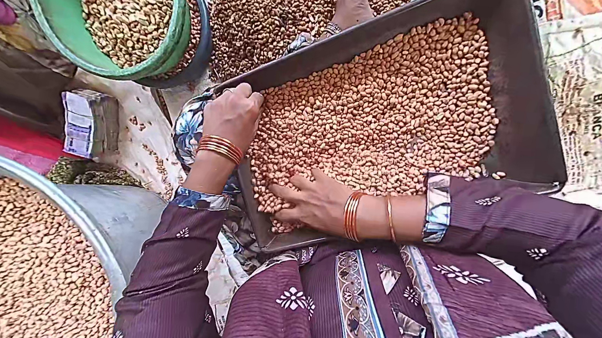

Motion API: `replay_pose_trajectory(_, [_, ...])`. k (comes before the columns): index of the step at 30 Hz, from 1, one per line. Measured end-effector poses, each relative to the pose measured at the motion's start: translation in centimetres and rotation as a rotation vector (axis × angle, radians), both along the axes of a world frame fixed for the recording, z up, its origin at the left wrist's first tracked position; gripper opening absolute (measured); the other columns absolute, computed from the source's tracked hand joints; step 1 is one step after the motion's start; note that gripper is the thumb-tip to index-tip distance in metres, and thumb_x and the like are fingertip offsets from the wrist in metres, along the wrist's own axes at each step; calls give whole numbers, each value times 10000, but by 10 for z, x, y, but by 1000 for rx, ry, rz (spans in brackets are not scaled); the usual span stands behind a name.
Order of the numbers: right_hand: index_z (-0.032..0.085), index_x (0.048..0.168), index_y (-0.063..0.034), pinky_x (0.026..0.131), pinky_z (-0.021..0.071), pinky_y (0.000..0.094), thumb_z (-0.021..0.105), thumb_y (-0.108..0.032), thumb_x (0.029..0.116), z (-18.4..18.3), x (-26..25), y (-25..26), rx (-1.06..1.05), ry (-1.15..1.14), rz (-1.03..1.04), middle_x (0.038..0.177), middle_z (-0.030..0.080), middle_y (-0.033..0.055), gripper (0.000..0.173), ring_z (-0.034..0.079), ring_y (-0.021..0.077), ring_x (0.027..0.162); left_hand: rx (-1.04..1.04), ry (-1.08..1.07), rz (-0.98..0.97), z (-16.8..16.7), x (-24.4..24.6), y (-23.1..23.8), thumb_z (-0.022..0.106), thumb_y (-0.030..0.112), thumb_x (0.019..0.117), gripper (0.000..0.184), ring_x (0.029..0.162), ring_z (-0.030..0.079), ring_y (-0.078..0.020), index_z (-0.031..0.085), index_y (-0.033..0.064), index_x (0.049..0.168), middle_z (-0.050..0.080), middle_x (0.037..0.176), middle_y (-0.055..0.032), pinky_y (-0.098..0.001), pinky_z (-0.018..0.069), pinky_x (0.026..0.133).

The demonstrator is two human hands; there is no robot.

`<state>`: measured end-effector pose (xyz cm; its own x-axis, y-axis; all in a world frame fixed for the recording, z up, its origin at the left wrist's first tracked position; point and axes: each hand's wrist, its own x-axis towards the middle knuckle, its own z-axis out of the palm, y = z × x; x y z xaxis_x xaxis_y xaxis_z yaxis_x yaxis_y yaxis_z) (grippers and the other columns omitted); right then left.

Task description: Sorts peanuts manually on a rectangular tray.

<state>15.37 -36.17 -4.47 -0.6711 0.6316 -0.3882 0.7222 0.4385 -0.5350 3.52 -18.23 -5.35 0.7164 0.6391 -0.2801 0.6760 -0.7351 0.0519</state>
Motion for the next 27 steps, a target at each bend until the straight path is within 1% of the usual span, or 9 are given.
replay_pose_trajectory(3, [721,1204,-245,1009,441,639,576,-59,992,1,32,-22,107,-8,-51,1414,588,114,318,520,406,1330,29,16,-51,-4,0,1,483,171,1072,306,1028,670,-495,684,-51,1136,654,1111,-283,-634,528,770])
replay_pose_trajectory(5, [742,1142,-252,1035,407,680,656,-76,939,8,61,-35,137,-108,-144,1399,599,97,282,470,404,1391,27,-11,-65,-6,0,3,476,167,1070,307,1026,664,-502,675,-63,1115,646,1095,-292,-636,524,764])
replay_pose_trajectory(9, [711,1199,-226,809,527,605,773,-51,844,28,120,-41,10,-376,-354,1418,559,160,400,488,471,1333,21,-87,-69,-10,-2,3,493,173,1056,304,1031,652,-518,663,-72,1117,633,1091,-302,-653,515,766])
replay_pose_trajectory(11, [694,1221,-168,686,566,566,769,-3,835,37,146,-36,-52,-489,-470,1301,564,227,426,567,498,1166,19,-111,-80,-10,-2,3,502,180,1057,308,1027,649,-528,660,-73,1131,630,1090,-311,-657,512,766])
replay_pose_trajectory(13, [694,1143,-82,649,542,586,692,47,882,47,168,-31,-18,-527,-552,1116,604,261,291,640,497,968,11,-126,-93,-10,-1,4,497,182,1061,308,1026,648,-533,662,-68,1134,630,1086,-315,-658,511,770])
replay_pose_trajectory(17, [712,1103,-71,663,521,625,595,21,966,67,186,-18,137,-421,-599,1076,643,253,203,670,481,872,6,-156,-111,-12,-2,5,505,177,1055,301,1004,658,-521,667,-68,1121,638,1067,-308,-652,516,770])
replay_pose_trajectory(20, [709,1164,-87,711,523,659,583,-14,985,71,176,-11,172,-398,-631,1269,613,263,231,656,518,967,7,-171,-107,-12,-2,5,514,181,1050,297,1000,658,-517,663,-63,1129,637,1062,-305,-646,517,777])
replay_pose_trajectory(22, [702,1190,-91,750,529,650,602,-65,990,65,165,-9,189,-340,-597,1303,589,265,225,634,516,1040,-5,-182,-101,-12,-3,5,513,187,1051,299,993,659,-513,667,-54,1140,637,1061,-303,-649,515,777])
replay_pose_trajectory(27, [739,1086,-98,695,572,478,593,-94,1005,27,121,-2,242,12,-301,1024,667,144,167,689,333,920,-76,-233,-63,-11,-2,7,520,225,1040,330,1018,652,-513,662,-53,1148,638,1080,-302,-663,505,819])
